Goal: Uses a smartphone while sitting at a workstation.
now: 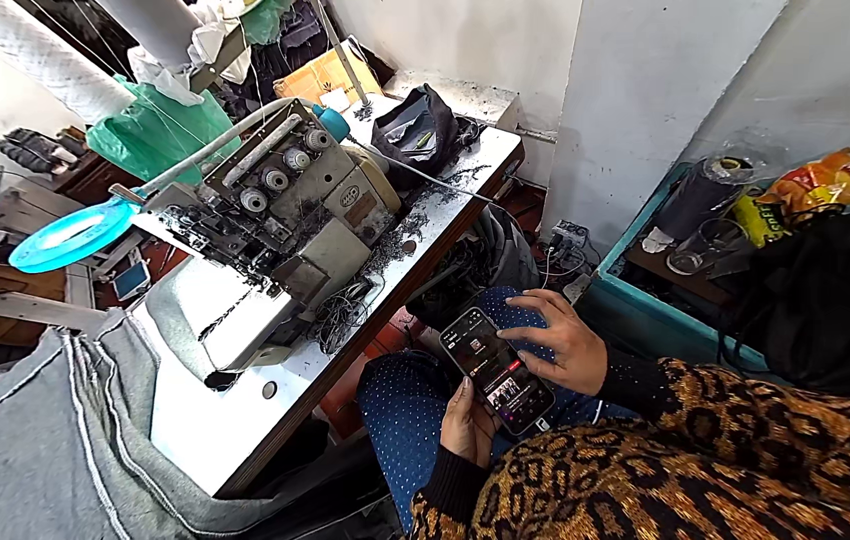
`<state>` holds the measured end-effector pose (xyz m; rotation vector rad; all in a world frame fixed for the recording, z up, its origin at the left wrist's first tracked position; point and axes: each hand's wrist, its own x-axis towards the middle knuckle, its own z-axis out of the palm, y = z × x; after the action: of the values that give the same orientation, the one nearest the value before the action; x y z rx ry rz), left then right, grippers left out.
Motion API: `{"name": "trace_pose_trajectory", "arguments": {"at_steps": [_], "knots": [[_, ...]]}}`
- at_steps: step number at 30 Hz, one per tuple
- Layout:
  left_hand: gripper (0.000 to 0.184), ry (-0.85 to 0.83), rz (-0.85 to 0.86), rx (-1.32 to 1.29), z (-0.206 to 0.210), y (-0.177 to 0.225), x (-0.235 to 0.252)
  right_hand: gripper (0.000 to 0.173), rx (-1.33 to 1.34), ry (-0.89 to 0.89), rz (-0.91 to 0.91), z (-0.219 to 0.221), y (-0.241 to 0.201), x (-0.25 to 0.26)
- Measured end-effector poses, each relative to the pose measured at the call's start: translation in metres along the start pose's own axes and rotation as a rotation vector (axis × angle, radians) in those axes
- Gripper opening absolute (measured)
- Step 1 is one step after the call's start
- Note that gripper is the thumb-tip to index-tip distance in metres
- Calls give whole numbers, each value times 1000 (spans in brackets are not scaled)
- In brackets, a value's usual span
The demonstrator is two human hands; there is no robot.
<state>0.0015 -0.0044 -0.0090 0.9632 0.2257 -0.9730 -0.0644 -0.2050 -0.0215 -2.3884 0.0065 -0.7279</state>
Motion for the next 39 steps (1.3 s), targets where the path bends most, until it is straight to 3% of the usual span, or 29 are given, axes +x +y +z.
{"name": "trace_pose_trajectory", "arguments": {"at_steps": [27,39], "knots": [[43,-10,-2,6,0,1,-1,44,-130,-204,62,9,-5,28],[43,0,-1,-1,0,0,-1,45,-54,-48,73,-1,-8,0]]}}
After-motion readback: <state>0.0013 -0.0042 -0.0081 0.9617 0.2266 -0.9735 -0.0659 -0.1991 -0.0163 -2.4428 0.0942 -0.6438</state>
